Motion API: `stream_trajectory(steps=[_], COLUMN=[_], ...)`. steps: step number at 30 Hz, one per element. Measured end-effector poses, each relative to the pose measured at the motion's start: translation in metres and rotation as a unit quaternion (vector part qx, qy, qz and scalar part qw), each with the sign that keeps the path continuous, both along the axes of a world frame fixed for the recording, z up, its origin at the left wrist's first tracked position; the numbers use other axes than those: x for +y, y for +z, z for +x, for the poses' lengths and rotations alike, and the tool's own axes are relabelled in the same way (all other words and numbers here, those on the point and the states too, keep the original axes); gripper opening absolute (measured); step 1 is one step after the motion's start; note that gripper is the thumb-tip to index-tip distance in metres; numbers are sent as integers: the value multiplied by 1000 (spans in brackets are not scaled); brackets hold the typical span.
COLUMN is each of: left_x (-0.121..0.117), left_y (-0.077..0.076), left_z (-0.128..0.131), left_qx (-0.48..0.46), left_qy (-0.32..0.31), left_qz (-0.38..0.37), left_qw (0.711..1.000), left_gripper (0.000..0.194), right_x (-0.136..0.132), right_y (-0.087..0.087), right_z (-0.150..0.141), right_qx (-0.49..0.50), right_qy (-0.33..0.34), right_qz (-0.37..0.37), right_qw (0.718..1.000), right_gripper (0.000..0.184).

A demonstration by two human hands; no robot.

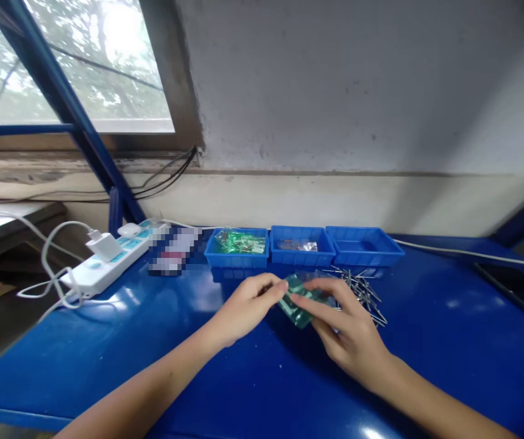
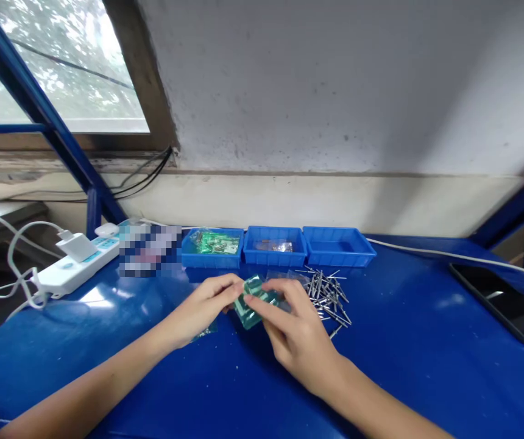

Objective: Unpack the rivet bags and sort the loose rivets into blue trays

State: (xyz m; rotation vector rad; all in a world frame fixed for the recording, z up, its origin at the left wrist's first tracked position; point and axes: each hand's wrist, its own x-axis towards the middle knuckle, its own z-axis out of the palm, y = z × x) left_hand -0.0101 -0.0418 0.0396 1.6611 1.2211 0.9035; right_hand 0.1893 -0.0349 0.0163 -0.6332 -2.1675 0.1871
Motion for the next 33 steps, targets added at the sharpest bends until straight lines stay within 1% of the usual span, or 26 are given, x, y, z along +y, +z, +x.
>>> stream_trajectory(steps=[1,2,3,4,6,7,8,10,12,14,16,18,20,21,22,23,24,25,26,27,28,29,30,31,32,33], left_x=[0,0,-1,-2,-4,-6,-7,-10,-12,-12,-11,-8,-5,-4,-2,-1,0,1,3,6,9,13,19,25,32,39], left_y=[0,0,0,0,-2,-3,-5,-7,-8,-7,-4,-3,-3,-3,-3,-2,0,3,6,9,13,16,18,20,22,22], left_z=[0,0,0,-1,-1,-1,0,1,3,4,4,2,1,0,-1,-2,-3,-5,-9,-15,-23,-32,-43,-55,-67,-80], left_qx=[-21,-33,-31,-18,35,65,92,134,161,160,124,59,-7,-29,-39,-34,-14,20,62,104,143,167,179,181,180,188], left_qy=[-2,5,20,36,43,32,16,-10,-24,-31,-28,-4,27,32,28,20,18,27,50,89,133,179,237,289,322,331], left_qz=[-2,16,55,115,258,319,366,416,420,382,290,165,46,4,-18,-18,10,62,134,213,286,340,361,351,334,310], left_qw=[1000,999,998,993,965,945,926,900,892,910,949,984,999,999,999,999,1000,997,988,967,938,908,884,872,867,871], left_gripper=[28,23,18,13,7,8,12,18,22,20,21,29,43,45,44,39,33,27,22,19,17,17,17,19,26,31], right_x=[-1,-1,-2,-2,-3,-3,-3,-3,-2,-2,-1,0,2,2,3,4,5,6,7,7,7,7,7,6,5,4], right_y=[-1,-1,-1,1,4,6,9,12,14,14,13,10,7,5,3,2,0,0,-1,-1,0,0,1,1,1,1], right_z=[-1,-2,-2,-3,-3,-3,-3,-3,-3,-4,-3,-3,-2,-1,-1,0,0,0,0,0,0,0,-1,-2,-2,-3], right_qx=[-7,-10,-10,-7,6,19,38,86,123,121,90,47,3,-16,-33,-46,-53,-55,-54,-51,-48,-47,-47,-51,-55,-59], right_qy=[-12,-25,-39,-51,-58,-53,-46,-42,-62,-79,-79,-70,-58,-50,-43,-36,-32,-29,-27,-26,-25,-25,-24,-22,-20,-17], right_qz=[2,-7,-23,-45,-105,-138,-167,-200,-193,-175,-141,-78,-8,16,31,36,34,26,12,-5,-21,-34,-44,-51,-56,-61], right_qw=[1000,1000,999,998,993,989,984,975,972,974,983,993,998,998,998,998,997,998,998,998,998,998,998,997,997,996], right_gripper=[46,46,44,40,29,23,21,25,28,25,19,19,27,31,34,37,38,39,38,37,34,31,29,27,26,25])
